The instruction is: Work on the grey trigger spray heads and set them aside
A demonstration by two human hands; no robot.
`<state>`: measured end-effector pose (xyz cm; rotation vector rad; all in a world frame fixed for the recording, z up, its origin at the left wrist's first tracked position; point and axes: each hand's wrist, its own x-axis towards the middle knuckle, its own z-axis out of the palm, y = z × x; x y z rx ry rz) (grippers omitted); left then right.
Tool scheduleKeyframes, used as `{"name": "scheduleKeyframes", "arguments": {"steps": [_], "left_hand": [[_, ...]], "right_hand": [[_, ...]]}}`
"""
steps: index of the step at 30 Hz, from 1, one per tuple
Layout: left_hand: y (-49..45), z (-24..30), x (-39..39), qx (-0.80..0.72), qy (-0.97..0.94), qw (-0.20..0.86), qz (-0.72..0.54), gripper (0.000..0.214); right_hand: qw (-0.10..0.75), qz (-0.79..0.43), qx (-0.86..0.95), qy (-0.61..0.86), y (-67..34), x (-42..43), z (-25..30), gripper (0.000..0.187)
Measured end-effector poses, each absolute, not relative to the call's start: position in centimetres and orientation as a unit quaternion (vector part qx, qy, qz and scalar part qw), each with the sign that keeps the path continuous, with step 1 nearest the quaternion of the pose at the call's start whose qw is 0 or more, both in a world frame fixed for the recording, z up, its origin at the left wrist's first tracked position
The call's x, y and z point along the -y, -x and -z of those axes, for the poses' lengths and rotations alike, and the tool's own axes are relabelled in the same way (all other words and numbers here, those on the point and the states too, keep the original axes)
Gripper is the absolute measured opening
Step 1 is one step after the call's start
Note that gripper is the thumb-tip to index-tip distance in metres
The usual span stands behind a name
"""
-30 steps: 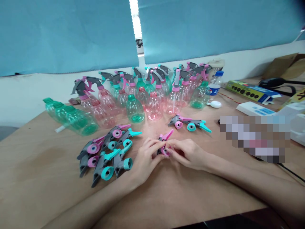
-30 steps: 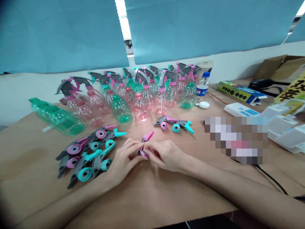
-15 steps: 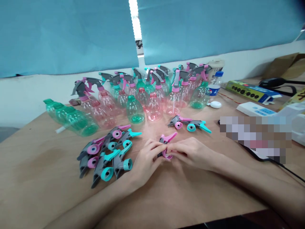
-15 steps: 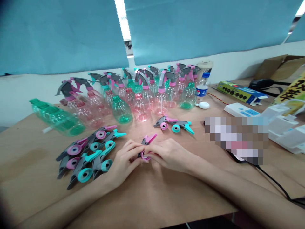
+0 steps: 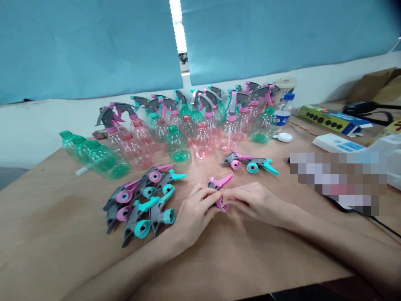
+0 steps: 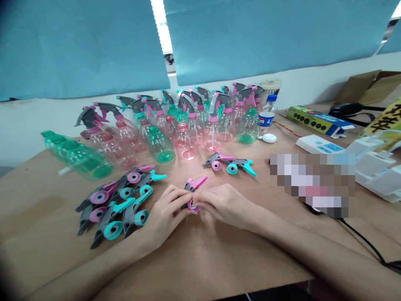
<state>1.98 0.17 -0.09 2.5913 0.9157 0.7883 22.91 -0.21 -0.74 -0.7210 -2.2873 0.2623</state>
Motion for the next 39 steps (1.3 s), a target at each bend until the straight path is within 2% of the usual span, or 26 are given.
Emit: {"name": "scheduleKeyframes", "arguments": {"steps": [7,12,20,26,32,39], "left_hand": [[-1.8,0.1,-0.2,-0.344,-0.886,0.151,-0.272,0.025],[-1.7,0.1,-0.7,-0.407,-0.847,0.162,-0.301,0.029],[-1.7,0.1,-0.5,-0.444,-0.809,0.194,-0.333,0.032],[-1.7,0.2,-0.6,-0.448,-0.799,0.211,-0.341,0.033],[-1.8,0.1,-0.6,-0.453,-0.790,0.226,-0.345,0.033],[-1.7,0.1,-0.6,-0.451,-0.794,0.212,-0.348,0.032]], "right_hand": [[0.364,-0.105,0.886,0.267,-23.3,0.3,0.5,0.018],[0.372,-0.129,0.850,0.349,-23.9,0.1,0.0,0.019],[0.223,-0.179,0.874,0.394,-23.8,-0.6,0.3,0.009],[0.184,-0.196,0.893,0.361,-22.8,0.4,-0.4,0.008],[0.280,-0.246,0.860,0.348,-22.8,0.3,0.1,0.008],[0.371,-0.299,0.760,0.442,-23.1,-0.5,0.5,0.011]]}}
